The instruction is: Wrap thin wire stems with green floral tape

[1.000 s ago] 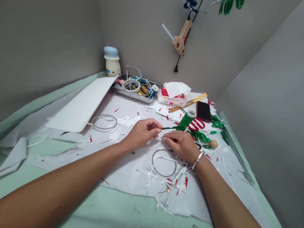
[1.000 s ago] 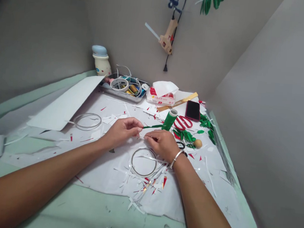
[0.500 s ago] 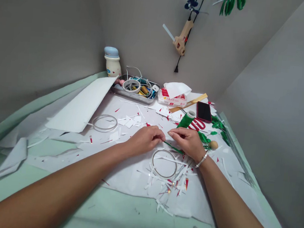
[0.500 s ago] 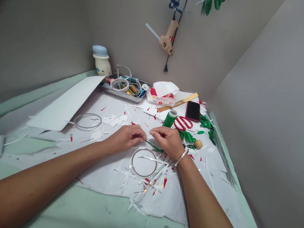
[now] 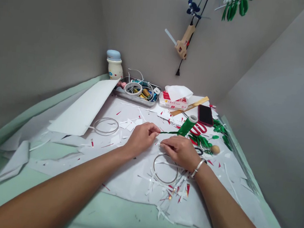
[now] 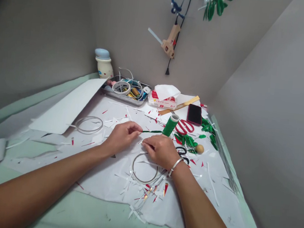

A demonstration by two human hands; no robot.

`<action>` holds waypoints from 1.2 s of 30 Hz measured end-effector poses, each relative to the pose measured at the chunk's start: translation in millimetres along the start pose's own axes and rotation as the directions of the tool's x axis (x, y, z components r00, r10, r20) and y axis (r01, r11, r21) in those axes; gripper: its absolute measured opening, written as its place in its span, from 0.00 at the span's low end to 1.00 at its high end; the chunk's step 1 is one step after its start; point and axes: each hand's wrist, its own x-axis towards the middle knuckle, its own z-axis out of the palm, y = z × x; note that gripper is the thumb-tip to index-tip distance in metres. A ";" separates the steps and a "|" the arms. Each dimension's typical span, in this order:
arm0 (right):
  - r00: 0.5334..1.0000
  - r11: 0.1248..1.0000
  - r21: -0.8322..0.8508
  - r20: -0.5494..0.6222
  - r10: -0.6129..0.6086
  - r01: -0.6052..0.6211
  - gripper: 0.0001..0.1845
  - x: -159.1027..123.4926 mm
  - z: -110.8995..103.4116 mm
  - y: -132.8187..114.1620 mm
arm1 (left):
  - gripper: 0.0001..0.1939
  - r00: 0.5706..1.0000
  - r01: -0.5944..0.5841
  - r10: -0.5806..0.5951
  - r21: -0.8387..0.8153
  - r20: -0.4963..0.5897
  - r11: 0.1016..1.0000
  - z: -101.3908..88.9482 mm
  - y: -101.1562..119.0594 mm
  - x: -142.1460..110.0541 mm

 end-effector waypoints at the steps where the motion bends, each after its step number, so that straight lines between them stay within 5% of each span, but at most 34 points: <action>1: 1.000 1.000 -0.025 0.007 -0.006 0.006 0.09 0.6 -0.6 -0.4 | 0.07 0.999 -0.030 0.031 0.089 -0.012 0.996 -0.9 0.4 -0.3; 6: 0.999 0.997 -0.076 -0.048 -0.008 0.004 0.10 1.5 -2.9 0.9 | 0.09 0.989 -0.142 0.120 0.312 0.089 0.939 -1.2 1.4 -3.6; 11: 0.980 0.982 0.131 -0.133 0.151 -0.134 0.10 0.9 -5.0 6.1 | 0.10 0.942 -0.254 0.201 0.181 0.267 0.950 0.7 4.4 -6.6; 17: 0.923 0.837 0.409 0.036 0.382 -0.362 0.14 2.0 -12.2 21.0 | 0.09 0.948 -0.086 0.106 -0.082 0.298 0.993 -1.2 9.0 -4.4; 24: 0.937 0.827 0.472 -0.007 0.350 -0.306 0.14 4.5 -10.3 17.9 | 0.07 0.955 0.129 -0.027 -0.331 0.295 0.935 2.3 5.3 0.8; 29: 0.901 0.838 0.388 -0.041 0.432 -0.384 0.14 3.1 -3.0 8.0 | 0.08 0.967 0.157 -0.054 -0.413 0.250 0.897 0.4 11.3 -0.7; 36: 0.918 0.873 0.346 -0.071 0.390 -0.344 0.13 3.1 -2.6 -4.3 | 0.08 0.981 0.128 -0.061 -0.385 0.182 0.914 0.5 8.0 -1.8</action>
